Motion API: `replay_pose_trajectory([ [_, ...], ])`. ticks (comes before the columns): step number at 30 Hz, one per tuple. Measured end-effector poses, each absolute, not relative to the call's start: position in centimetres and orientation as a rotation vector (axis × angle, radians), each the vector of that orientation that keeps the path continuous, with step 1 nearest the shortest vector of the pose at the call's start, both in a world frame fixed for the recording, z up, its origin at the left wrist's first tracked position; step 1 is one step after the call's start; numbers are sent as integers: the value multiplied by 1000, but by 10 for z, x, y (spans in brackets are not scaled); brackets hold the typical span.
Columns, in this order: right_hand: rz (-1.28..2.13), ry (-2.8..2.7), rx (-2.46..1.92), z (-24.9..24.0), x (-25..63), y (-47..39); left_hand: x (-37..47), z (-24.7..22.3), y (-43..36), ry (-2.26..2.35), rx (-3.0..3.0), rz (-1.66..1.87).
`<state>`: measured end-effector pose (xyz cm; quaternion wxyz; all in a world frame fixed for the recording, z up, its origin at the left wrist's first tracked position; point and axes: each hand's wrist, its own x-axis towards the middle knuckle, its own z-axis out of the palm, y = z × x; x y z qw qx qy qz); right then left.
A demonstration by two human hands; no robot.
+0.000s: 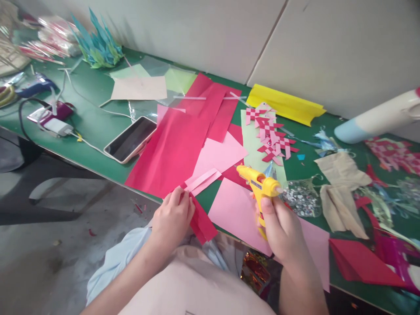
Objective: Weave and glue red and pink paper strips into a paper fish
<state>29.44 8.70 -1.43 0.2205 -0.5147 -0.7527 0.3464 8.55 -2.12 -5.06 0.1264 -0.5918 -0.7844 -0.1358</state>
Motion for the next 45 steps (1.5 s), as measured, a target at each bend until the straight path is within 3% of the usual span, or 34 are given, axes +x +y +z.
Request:
replay_pose_trajectory([
  [5, 122, -2475, -1348, -25, 299, 98, 84, -52, -22, -2288, -1714, -403],
  [11, -336, -2745, -1271, -36, 296, 102, 81, -56, -24, -2269, -1757, -389],
  [19, -334, -2803, -1153, 3, 262, 108, 77, -55, -25, -2251, -1823, -357],
  [25, -250, -2946, -260, 2, 201, 132, 77, -48, -22, -2189, -1867, -389],
  [30, -363, -2796, 126, -17, 182, 147, 79, -49, -23, -2303, -1849, -352],
  [45, -426, -2689, 474, -30, 179, 157, 80, -46, -25, -2309, -1870, -306],
])
